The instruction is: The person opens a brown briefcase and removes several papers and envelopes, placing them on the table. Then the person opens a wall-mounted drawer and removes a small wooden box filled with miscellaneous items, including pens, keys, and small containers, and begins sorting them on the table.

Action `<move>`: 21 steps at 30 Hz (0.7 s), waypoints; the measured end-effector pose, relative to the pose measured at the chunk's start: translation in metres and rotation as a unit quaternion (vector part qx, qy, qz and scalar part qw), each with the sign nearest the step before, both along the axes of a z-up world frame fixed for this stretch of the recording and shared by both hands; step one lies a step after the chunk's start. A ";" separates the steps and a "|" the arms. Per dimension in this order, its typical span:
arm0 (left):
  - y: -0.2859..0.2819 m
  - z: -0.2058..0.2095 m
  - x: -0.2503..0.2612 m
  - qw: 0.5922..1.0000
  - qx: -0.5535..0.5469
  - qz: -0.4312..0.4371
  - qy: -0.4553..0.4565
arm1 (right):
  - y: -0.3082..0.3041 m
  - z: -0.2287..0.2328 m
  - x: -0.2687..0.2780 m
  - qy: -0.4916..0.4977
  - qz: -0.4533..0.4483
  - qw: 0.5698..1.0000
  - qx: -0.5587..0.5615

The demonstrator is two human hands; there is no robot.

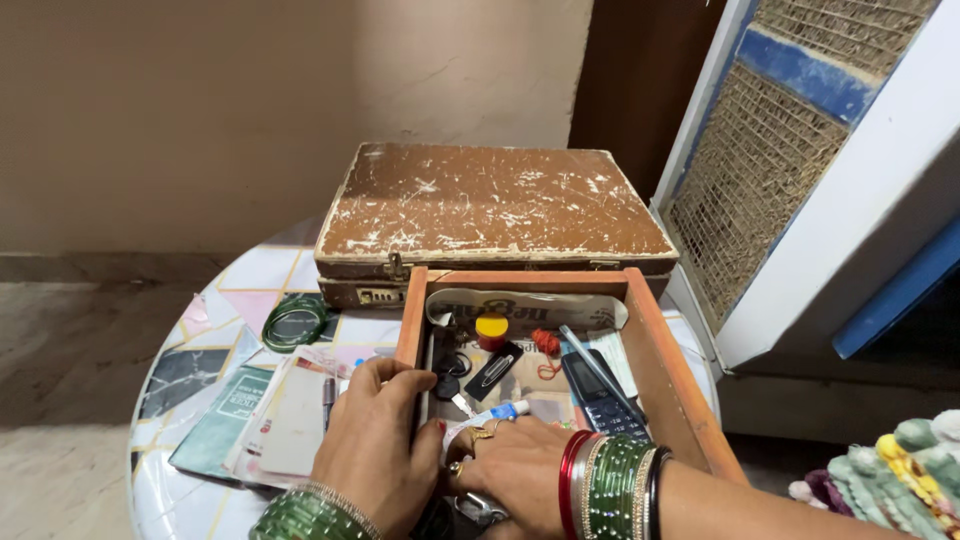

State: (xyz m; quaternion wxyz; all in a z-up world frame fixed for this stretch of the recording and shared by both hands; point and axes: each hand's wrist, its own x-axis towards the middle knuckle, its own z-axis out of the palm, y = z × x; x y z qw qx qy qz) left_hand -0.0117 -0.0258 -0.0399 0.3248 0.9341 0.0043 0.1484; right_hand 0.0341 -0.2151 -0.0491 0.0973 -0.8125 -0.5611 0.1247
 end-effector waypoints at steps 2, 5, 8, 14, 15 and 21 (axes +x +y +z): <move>0.000 0.002 0.002 1.000 -0.004 0.012 0.021 | 0.002 0.005 -0.004 -0.003 -0.011 0.999 -0.036; 0.000 0.005 0.005 0.999 -0.002 0.014 0.041 | 0.009 0.009 -0.010 -0.048 -0.003 0.998 -0.045; -0.002 0.005 0.007 0.999 -0.005 0.004 0.032 | 0.014 0.010 -0.008 -0.104 0.014 0.991 -0.087; 0.000 0.005 0.009 0.999 0.004 -0.022 0.026 | 0.016 0.016 0.006 -0.101 -0.077 0.992 -0.011; 0.000 0.005 0.009 0.999 0.002 -0.017 0.029 | 0.010 0.018 0.010 -0.093 -0.069 0.992 0.059; 0.001 0.005 0.010 0.998 -0.004 0.001 0.059 | -0.006 0.018 0.015 0.262 -0.140 0.946 -0.130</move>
